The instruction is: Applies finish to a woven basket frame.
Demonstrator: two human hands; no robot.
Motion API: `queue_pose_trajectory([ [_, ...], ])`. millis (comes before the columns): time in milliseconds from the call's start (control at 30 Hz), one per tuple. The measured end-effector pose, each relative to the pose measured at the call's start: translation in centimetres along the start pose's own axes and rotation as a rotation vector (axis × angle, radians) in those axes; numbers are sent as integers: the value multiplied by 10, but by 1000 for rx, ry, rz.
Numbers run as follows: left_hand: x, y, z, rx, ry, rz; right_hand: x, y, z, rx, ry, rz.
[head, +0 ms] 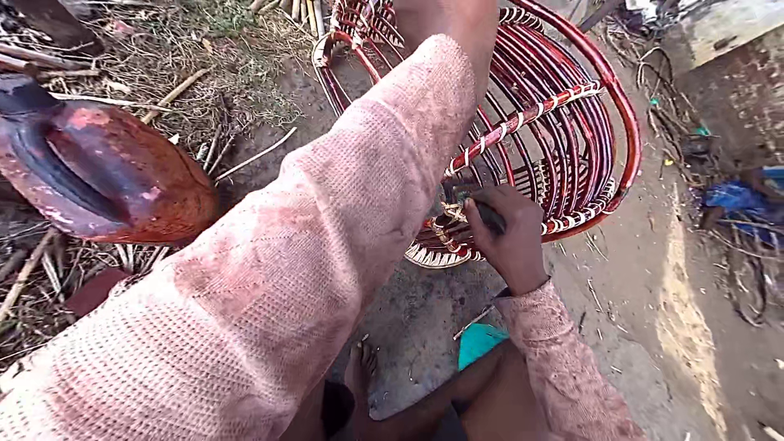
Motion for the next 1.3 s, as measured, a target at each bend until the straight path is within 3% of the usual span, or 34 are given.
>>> queue_pose_trajectory([
  [100,-8,0,11,77,-152,13,9,8,19,-14,-144,78],
  [200,-21,18,39,234,-365,145,-15,4,22,99,-92,26],
  [233,-13,41,65,199,-313,164,-27,2,9,97,-44,-1],
  [300,17,93,129,-161,14,1,-40,3,-10,-19,59,-23],
  [367,26,104,152,-292,61,-42,-41,10,-3,-121,7,14],
  [500,8,118,142,-215,102,49,-58,16,35,20,-30,50],
  [600,10,115,139,-180,127,33,-89,12,-3,135,29,-10],
  [667,24,105,151,-248,67,-9,-95,29,-37,17,152,-33],
  [767,23,104,160,-284,17,-50,-88,44,-21,-148,61,-56],
  [867,-4,120,140,-192,63,-14,-108,44,26,28,54,-4],
  [967,-10,121,129,-152,137,19,-129,43,-3,162,86,22],
  [1067,21,102,150,-252,78,-14,-128,68,-48,-42,207,-51],
  [1133,28,101,160,-282,50,-27,-123,75,-40,-129,165,-56],
  [1233,13,115,146,-204,60,3,-140,76,19,99,126,-11],
  [1300,4,118,133,-136,106,32,-153,88,19,372,75,-40],
])
Point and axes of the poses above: each hand's wrist, its own z-axis away from the middle knuckle, its own x-axis out of the palm, y = z × x, the point moved 3 cm from there along -z, towards the middle knuckle, and after that the axes turned 10 degrees about -z, right-handed, at the moved point
